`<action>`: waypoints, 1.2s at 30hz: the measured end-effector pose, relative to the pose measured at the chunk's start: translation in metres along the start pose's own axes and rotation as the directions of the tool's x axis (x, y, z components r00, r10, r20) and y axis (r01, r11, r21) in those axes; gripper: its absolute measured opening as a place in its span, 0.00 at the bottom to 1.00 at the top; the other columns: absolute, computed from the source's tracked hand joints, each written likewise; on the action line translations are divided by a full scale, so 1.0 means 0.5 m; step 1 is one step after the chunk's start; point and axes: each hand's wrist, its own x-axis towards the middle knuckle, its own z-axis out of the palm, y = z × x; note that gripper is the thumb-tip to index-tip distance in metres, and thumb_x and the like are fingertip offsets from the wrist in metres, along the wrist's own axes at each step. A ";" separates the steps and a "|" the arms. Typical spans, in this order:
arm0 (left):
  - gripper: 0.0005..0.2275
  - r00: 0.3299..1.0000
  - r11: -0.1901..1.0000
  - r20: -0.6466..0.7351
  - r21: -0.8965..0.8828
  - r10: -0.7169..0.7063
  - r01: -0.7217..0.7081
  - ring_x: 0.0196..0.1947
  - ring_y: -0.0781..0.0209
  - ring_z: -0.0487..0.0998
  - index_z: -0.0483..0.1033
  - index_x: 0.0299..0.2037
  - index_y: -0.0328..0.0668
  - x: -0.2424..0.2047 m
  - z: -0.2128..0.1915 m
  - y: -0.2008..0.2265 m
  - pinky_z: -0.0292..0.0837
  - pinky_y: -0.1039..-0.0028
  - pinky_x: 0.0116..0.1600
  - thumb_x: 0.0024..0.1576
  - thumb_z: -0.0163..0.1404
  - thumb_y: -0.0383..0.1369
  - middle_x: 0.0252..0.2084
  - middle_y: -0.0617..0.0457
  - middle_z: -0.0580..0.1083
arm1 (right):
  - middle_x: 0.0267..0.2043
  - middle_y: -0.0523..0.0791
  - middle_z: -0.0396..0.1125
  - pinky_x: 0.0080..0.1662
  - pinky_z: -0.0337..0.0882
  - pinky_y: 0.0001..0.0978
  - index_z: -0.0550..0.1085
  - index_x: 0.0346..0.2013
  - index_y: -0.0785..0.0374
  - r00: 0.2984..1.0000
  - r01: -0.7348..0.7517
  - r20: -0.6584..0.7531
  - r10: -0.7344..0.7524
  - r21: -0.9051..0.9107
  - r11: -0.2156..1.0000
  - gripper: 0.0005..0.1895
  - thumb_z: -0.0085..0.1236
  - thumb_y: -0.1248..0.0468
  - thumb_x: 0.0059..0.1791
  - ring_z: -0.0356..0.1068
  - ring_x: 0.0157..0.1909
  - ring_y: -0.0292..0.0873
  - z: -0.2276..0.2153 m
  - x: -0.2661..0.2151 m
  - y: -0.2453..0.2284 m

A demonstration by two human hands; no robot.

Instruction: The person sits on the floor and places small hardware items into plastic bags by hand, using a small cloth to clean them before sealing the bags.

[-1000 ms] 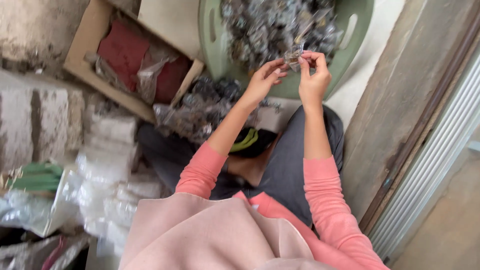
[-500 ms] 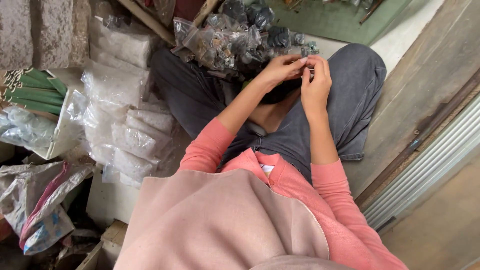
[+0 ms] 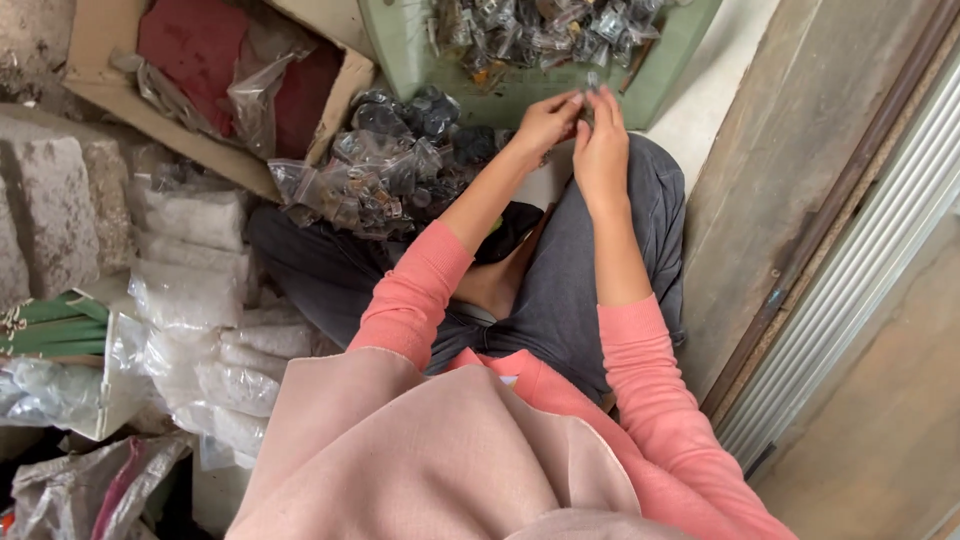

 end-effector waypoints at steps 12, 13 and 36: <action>0.13 0.924 0.883 -0.080 -0.273 0.374 -0.381 0.72 0.44 0.58 0.73 0.59 0.30 -0.369 -0.345 -0.057 0.57 0.55 0.75 0.70 0.48 0.34 0.68 0.38 0.63 | 0.50 0.51 0.70 0.54 0.73 0.54 0.75 0.55 0.58 0.623 0.350 0.777 -0.091 -0.172 0.921 0.19 0.64 0.62 0.49 0.70 0.57 0.57 0.069 -0.136 -0.099; 0.13 0.919 0.877 -0.093 -0.276 0.383 -0.394 0.72 0.44 0.58 0.73 0.59 0.30 -0.395 -0.350 -0.077 0.57 0.55 0.75 0.70 0.48 0.34 0.68 0.38 0.63 | 0.50 0.51 0.70 0.54 0.73 0.54 0.75 0.55 0.58 0.616 0.365 0.780 -0.104 -0.166 0.916 0.19 0.64 0.62 0.49 0.70 0.57 0.57 0.077 -0.152 -0.114; 0.17 0.614 0.503 -0.131 -0.454 0.779 -0.735 0.46 0.54 0.82 0.73 0.63 0.31 -0.746 -0.186 0.174 0.84 0.68 0.49 0.68 0.49 0.33 0.63 0.37 0.72 | 0.58 0.53 0.68 0.65 0.70 0.36 0.66 0.63 0.62 0.914 0.406 -0.377 -0.152 0.860 0.310 0.15 0.45 0.64 0.61 0.70 0.56 0.41 -0.163 -0.180 -0.468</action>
